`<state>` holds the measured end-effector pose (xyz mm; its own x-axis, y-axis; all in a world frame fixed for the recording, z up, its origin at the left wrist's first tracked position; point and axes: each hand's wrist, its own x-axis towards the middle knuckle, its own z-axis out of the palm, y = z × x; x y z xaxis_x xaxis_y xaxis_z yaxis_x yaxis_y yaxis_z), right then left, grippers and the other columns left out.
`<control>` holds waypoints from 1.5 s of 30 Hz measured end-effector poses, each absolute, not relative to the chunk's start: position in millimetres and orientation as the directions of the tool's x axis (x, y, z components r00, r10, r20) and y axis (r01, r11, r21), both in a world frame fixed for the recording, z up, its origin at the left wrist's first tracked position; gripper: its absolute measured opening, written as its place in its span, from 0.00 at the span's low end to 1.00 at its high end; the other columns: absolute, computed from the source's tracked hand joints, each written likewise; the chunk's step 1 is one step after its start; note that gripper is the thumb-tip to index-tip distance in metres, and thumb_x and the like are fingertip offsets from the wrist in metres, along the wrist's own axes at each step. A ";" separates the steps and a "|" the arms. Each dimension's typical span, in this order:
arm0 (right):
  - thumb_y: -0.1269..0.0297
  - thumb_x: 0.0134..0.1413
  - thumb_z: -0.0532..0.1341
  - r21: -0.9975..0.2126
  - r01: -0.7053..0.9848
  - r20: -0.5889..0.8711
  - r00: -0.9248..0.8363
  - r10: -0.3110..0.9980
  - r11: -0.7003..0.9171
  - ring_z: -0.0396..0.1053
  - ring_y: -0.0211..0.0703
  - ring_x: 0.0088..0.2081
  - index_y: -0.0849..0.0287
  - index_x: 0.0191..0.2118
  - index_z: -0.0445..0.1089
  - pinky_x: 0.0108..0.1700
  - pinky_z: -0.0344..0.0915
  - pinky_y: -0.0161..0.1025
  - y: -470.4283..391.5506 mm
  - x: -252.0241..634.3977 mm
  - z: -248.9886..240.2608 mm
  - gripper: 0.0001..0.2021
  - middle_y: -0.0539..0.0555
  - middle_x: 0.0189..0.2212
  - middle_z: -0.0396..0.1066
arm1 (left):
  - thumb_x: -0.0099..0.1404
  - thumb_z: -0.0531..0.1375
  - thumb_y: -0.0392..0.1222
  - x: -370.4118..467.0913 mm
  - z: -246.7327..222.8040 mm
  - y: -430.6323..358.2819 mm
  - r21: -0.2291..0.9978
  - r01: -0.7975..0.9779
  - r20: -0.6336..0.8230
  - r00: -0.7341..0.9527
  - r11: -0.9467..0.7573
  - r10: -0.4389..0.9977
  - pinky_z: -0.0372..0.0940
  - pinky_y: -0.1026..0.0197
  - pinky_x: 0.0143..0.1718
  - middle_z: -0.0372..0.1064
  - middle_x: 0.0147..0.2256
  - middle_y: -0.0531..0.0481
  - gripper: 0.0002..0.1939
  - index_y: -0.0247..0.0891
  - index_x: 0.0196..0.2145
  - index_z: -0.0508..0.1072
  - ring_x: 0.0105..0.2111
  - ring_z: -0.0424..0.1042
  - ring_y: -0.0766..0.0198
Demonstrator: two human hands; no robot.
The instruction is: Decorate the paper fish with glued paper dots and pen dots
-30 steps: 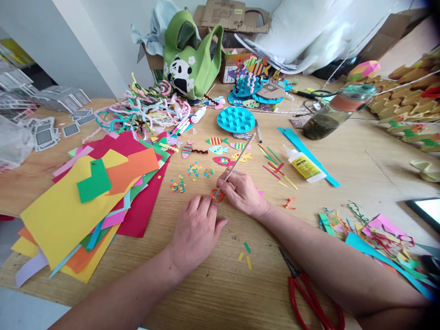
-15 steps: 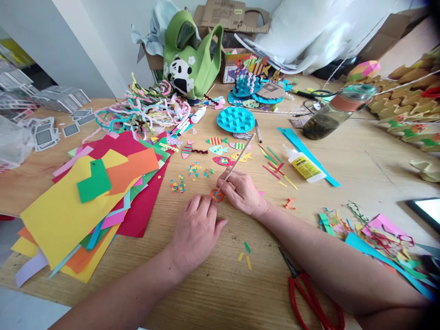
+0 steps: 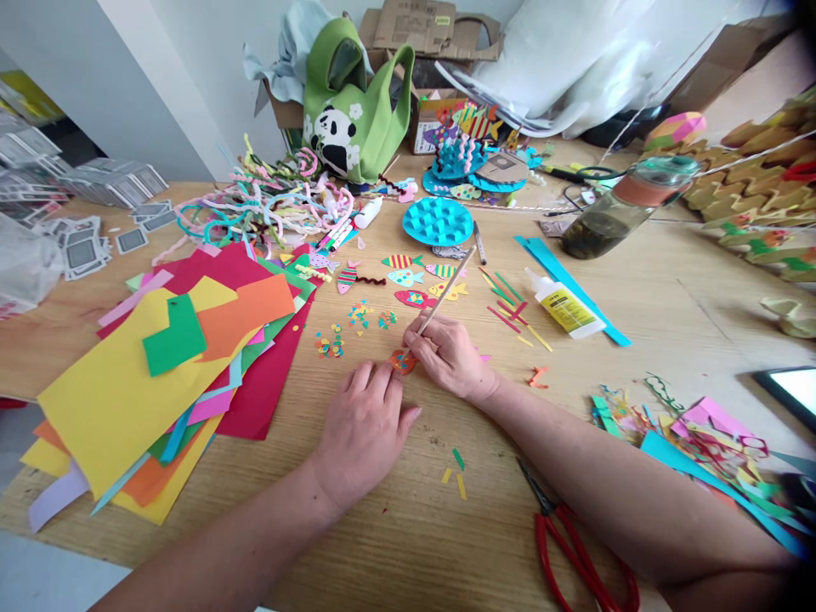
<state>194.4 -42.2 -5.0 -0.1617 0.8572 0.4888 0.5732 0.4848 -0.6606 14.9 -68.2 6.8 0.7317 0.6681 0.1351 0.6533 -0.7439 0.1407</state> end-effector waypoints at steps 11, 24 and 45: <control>0.68 0.63 0.51 -0.654 0.576 0.494 -0.166 0.854 0.490 0.63 0.38 0.26 0.58 0.26 0.63 0.31 0.61 0.35 -42.3 193.8 -4.1 0.13 0.52 0.23 0.67 | 0.67 0.60 0.45 14.9 5.4 -67.9 0.150 0.651 0.132 0.733 -0.744 0.668 0.64 0.45 0.50 0.68 0.48 0.38 0.20 0.29 0.50 0.69 0.49 0.65 0.48; 0.67 0.63 0.50 -0.657 0.582 0.477 -0.171 0.862 0.479 0.64 0.38 0.27 0.57 0.26 0.63 0.32 0.61 0.36 -42.4 194.4 -5.2 0.13 0.52 0.24 0.67 | 0.67 0.60 0.46 14.7 6.1 -68.0 0.145 0.652 0.129 0.733 -0.744 0.668 0.64 0.46 0.51 0.68 0.48 0.38 0.20 0.29 0.51 0.69 0.49 0.65 0.48; 0.69 0.62 0.50 -0.663 0.567 0.476 -0.185 0.860 0.489 0.64 0.38 0.26 0.57 0.26 0.63 0.32 0.61 0.36 -41.4 195.2 -4.0 0.13 0.52 0.24 0.67 | 0.67 0.60 0.45 14.3 6.2 -68.2 0.146 0.651 0.135 0.732 -0.745 0.667 0.64 0.45 0.50 0.68 0.48 0.38 0.20 0.29 0.51 0.69 0.49 0.64 0.48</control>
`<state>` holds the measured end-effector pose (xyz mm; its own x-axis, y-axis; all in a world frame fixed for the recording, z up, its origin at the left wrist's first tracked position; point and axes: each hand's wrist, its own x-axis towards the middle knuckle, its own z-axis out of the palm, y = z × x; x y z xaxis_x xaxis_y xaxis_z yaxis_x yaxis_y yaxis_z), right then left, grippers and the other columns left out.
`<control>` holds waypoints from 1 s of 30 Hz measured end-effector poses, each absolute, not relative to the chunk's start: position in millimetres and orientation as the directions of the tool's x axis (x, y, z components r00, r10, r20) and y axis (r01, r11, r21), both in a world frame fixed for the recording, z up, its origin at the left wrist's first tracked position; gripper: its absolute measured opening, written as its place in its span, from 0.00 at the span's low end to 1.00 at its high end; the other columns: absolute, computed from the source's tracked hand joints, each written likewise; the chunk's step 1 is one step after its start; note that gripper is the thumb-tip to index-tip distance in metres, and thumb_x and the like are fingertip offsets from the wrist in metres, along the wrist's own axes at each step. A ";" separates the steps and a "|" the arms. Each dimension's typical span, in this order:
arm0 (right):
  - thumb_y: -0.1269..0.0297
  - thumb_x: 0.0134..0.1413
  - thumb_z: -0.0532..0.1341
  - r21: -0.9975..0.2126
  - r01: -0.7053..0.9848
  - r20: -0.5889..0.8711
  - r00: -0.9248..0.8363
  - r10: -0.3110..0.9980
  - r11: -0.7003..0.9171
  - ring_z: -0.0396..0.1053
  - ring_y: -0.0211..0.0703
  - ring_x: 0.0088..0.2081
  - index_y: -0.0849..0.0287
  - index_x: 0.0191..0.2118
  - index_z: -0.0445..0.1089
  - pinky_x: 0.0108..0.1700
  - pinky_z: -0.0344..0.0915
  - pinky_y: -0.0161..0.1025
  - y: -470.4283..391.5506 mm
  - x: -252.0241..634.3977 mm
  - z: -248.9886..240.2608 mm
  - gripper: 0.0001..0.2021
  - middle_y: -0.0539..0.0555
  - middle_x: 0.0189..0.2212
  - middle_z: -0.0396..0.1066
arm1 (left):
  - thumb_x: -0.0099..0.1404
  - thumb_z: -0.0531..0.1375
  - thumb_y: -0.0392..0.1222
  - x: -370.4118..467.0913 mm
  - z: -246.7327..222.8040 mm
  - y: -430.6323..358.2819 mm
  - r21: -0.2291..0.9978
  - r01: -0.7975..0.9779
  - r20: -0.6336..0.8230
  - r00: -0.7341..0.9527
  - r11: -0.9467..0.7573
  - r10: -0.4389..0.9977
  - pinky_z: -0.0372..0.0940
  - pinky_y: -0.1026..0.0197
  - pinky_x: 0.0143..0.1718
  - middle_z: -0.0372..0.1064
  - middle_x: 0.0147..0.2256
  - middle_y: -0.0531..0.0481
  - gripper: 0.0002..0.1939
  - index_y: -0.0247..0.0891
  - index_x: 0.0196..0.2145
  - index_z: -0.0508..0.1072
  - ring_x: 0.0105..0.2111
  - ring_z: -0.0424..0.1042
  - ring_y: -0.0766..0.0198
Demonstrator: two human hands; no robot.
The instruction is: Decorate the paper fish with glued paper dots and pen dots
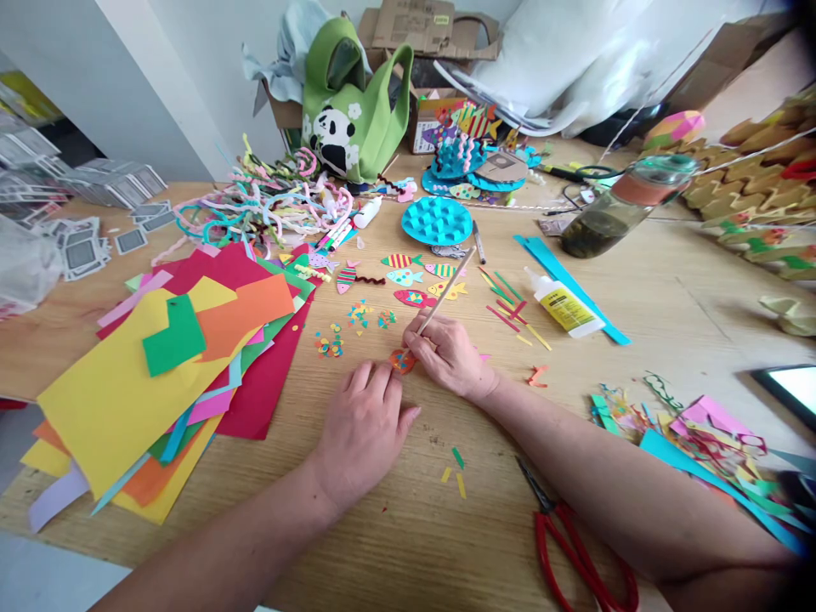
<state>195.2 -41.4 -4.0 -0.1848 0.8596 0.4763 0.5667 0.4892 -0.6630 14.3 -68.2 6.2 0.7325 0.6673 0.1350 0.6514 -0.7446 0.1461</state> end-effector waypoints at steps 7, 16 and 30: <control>0.69 0.62 0.51 -0.676 0.555 0.469 -0.182 0.864 0.484 0.64 0.39 0.27 0.57 0.26 0.63 0.32 0.61 0.36 -40.8 196.2 -6.0 0.13 0.52 0.24 0.67 | 0.67 0.59 0.45 15.1 5.8 -67.9 0.144 0.657 0.126 0.730 -0.740 0.672 0.64 0.45 0.50 0.68 0.48 0.38 0.19 0.29 0.50 0.69 0.49 0.65 0.48; 0.69 0.61 0.50 -0.677 0.561 0.456 -0.188 0.870 0.476 0.64 0.38 0.27 0.57 0.26 0.62 0.32 0.61 0.36 -40.4 196.9 -6.3 0.12 0.52 0.24 0.67 | 0.67 0.59 0.45 14.8 6.4 -68.6 0.134 0.653 0.131 0.734 -0.746 0.666 0.64 0.46 0.49 0.69 0.48 0.39 0.18 0.31 0.50 0.69 0.48 0.65 0.48; 0.69 0.61 0.50 -0.672 0.563 0.453 -0.201 0.868 0.481 0.64 0.38 0.27 0.57 0.26 0.63 0.32 0.61 0.35 -40.1 198.2 -6.4 0.13 0.51 0.24 0.67 | 0.67 0.59 0.45 14.7 6.2 -68.6 0.146 0.657 0.118 0.730 -0.739 0.673 0.64 0.45 0.50 0.68 0.49 0.38 0.21 0.29 0.52 0.68 0.49 0.64 0.48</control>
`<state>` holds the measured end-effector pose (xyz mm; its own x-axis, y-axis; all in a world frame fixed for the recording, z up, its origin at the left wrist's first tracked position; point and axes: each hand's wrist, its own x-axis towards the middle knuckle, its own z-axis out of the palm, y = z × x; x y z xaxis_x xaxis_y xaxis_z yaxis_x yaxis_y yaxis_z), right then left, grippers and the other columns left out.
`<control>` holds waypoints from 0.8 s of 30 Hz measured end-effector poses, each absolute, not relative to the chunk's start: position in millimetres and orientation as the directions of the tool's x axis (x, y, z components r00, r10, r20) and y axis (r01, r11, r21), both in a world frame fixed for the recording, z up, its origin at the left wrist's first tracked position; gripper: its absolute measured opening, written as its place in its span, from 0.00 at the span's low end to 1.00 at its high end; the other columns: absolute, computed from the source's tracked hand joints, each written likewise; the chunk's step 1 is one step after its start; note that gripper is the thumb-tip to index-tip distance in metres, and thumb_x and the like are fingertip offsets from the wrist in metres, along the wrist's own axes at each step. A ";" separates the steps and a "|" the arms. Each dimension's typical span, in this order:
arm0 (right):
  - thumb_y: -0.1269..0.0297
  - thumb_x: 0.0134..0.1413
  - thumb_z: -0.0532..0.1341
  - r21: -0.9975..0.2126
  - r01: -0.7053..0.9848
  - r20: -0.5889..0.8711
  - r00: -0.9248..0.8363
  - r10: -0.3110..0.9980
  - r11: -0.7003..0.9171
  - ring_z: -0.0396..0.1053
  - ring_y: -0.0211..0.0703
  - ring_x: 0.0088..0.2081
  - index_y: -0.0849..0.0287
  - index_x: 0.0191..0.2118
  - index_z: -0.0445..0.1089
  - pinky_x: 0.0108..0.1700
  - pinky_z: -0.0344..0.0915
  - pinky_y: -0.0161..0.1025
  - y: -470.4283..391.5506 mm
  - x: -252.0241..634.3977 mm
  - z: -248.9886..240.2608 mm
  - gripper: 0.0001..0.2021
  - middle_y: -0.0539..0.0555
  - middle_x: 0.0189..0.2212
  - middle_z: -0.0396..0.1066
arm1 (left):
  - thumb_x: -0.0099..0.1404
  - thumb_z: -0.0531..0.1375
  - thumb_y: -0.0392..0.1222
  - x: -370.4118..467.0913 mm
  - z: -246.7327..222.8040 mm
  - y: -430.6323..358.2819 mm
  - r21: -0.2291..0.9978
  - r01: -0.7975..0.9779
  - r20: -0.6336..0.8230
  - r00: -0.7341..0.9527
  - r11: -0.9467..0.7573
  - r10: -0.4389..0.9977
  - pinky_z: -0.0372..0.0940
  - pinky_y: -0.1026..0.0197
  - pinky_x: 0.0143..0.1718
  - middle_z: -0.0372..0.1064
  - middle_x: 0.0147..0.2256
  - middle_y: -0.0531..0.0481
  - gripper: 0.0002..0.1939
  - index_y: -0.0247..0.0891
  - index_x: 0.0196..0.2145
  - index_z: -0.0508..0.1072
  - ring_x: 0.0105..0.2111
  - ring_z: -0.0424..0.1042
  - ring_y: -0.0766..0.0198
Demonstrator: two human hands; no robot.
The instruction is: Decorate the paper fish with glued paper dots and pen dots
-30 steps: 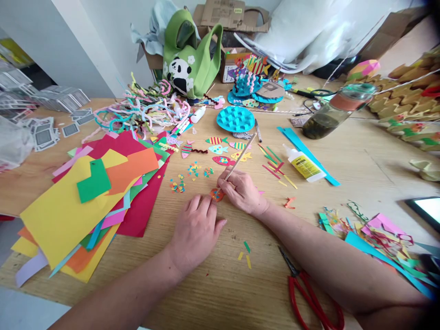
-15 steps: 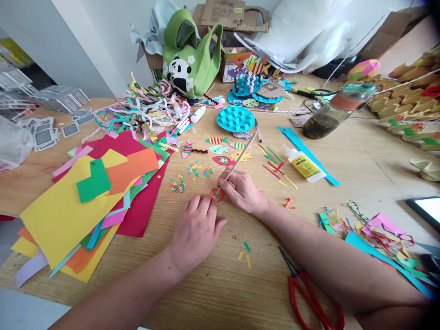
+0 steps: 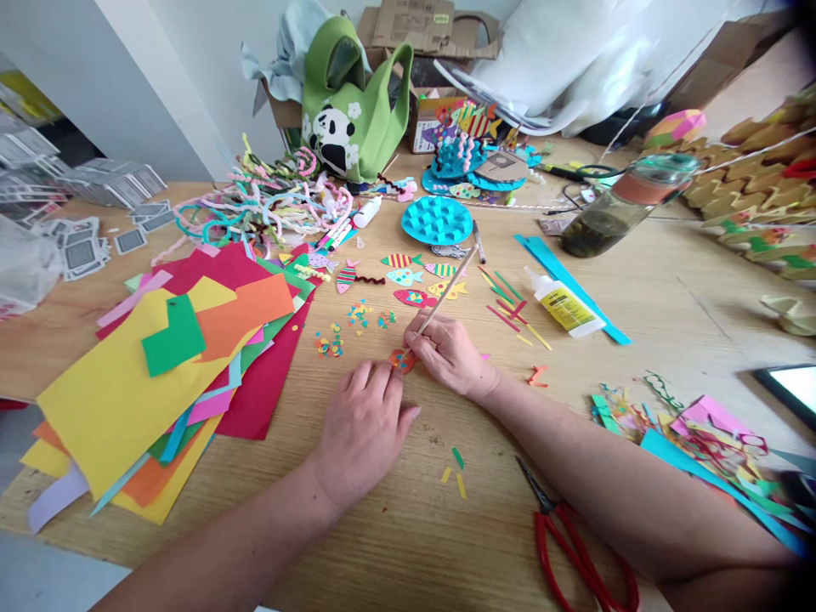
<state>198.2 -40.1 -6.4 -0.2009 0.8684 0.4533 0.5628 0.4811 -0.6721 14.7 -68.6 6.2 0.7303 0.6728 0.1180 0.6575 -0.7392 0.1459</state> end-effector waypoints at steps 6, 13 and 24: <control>0.70 0.61 0.50 -0.671 0.565 0.457 -0.196 0.868 0.481 0.64 0.38 0.27 0.57 0.26 0.62 0.32 0.61 0.35 -40.2 197.3 -5.6 0.13 0.52 0.24 0.67 | 0.67 0.59 0.45 14.8 5.8 -67.3 0.151 0.654 0.128 0.731 -0.741 0.671 0.64 0.46 0.50 0.68 0.49 0.39 0.21 0.30 0.53 0.67 0.49 0.64 0.48; 0.69 0.61 0.51 -0.699 0.573 0.426 -0.149 0.892 0.429 0.65 0.38 0.26 0.57 0.26 0.63 0.31 0.62 0.35 -40.2 196.3 -6.9 0.13 0.51 0.24 0.67 | 0.68 0.58 0.45 14.1 5.6 -68.1 0.146 0.652 0.129 0.733 -0.744 0.668 0.64 0.45 0.49 0.68 0.48 0.39 0.20 0.32 0.53 0.67 0.48 0.64 0.48; 0.69 0.61 0.51 -0.703 0.576 0.422 -0.135 0.897 0.417 0.65 0.38 0.26 0.57 0.25 0.63 0.31 0.62 0.35 -40.0 195.9 -6.0 0.13 0.52 0.24 0.67 | 0.68 0.58 0.45 14.6 6.9 -67.4 0.157 0.654 0.121 0.731 -0.740 0.672 0.64 0.45 0.49 0.68 0.47 0.39 0.19 0.32 0.52 0.67 0.48 0.64 0.49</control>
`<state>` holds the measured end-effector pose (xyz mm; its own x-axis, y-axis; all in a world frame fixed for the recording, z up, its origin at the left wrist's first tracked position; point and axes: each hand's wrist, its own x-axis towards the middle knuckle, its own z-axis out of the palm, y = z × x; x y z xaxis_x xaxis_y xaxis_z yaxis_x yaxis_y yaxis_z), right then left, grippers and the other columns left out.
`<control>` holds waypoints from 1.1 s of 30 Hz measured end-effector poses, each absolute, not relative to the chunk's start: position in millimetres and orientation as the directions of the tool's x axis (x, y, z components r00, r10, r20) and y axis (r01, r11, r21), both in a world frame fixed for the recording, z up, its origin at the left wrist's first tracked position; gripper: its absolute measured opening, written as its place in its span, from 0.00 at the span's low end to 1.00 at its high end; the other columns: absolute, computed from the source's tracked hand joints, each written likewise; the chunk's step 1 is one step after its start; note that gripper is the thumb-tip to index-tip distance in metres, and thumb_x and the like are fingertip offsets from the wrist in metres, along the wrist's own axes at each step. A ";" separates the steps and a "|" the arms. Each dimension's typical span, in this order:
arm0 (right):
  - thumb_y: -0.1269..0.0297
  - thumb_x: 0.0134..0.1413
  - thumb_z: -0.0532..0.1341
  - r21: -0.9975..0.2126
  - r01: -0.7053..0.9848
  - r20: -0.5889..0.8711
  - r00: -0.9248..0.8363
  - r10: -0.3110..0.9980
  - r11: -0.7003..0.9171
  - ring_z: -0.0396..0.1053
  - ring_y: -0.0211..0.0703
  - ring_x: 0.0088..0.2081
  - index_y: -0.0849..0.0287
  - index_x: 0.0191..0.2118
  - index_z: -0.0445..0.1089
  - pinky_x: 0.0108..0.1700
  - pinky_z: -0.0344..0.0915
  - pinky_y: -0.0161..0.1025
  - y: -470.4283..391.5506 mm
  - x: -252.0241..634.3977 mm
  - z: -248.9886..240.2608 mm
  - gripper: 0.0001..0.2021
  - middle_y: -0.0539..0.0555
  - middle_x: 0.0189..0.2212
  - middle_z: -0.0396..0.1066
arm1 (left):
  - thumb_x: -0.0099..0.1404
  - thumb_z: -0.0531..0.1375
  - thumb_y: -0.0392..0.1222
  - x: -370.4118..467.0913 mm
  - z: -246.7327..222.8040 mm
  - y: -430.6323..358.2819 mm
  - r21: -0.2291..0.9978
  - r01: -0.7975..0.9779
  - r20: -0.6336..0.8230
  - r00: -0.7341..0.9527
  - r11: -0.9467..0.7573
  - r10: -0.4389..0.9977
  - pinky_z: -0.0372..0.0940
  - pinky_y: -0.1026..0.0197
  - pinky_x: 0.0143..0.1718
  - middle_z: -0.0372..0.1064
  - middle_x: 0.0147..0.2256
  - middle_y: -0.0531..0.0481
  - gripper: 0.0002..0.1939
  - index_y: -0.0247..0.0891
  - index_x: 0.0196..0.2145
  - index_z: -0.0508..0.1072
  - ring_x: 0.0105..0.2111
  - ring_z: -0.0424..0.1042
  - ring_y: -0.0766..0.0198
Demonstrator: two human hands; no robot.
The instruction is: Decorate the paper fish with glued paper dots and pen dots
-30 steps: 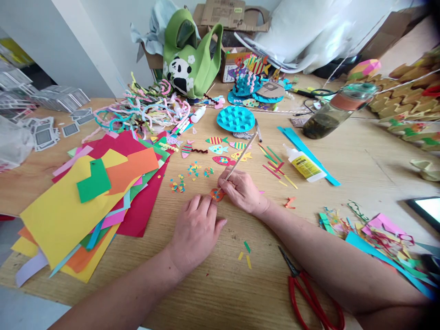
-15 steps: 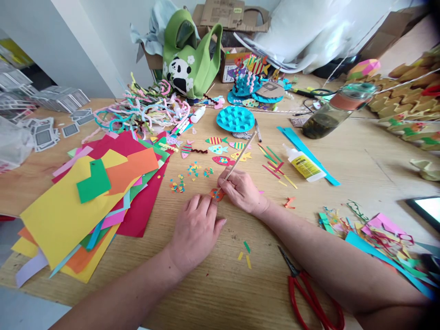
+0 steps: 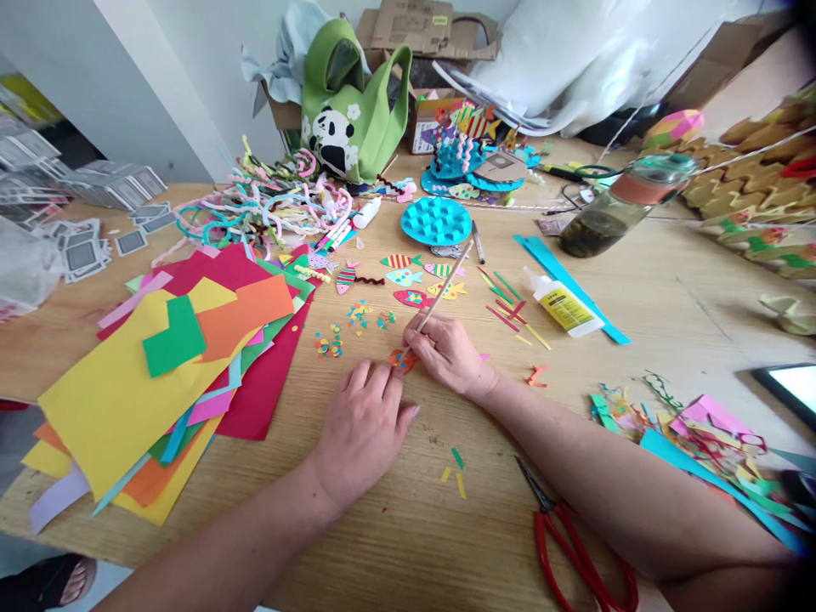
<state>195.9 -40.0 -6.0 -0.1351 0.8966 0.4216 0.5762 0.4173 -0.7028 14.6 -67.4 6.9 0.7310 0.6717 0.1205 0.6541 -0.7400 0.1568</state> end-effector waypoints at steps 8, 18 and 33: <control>0.68 0.61 0.51 -0.727 0.568 0.402 -0.106 0.910 0.387 0.65 0.37 0.26 0.57 0.25 0.62 0.31 0.62 0.35 -39.0 196.5 -7.5 0.12 0.51 0.24 0.67 | 0.68 0.58 0.45 14.6 6.8 -67.0 0.164 0.653 0.122 0.730 -0.739 0.672 0.64 0.45 0.49 0.68 0.47 0.40 0.17 0.33 0.51 0.68 0.48 0.64 0.49; 0.69 0.60 0.52 -0.766 0.546 0.359 -0.076 0.930 0.340 0.66 0.38 0.25 0.58 0.25 0.63 0.31 0.62 0.35 -38.8 195.6 -8.4 0.12 0.50 0.22 0.67 | 0.68 0.58 0.45 14.5 7.8 -66.5 0.171 0.661 0.110 0.724 -0.731 0.681 0.64 0.46 0.50 0.67 0.46 0.41 0.17 0.33 0.51 0.67 0.48 0.64 0.49; 0.64 0.60 0.52 -0.907 0.403 0.183 0.111 0.977 0.125 0.68 0.37 0.22 0.58 0.25 0.65 0.28 0.62 0.33 -35.8 195.4 -8.5 0.13 0.49 0.19 0.70 | 0.68 0.57 0.44 14.4 7.5 -66.1 0.189 0.668 0.101 0.716 -0.720 0.691 0.63 0.46 0.51 0.67 0.47 0.42 0.16 0.34 0.51 0.67 0.49 0.63 0.50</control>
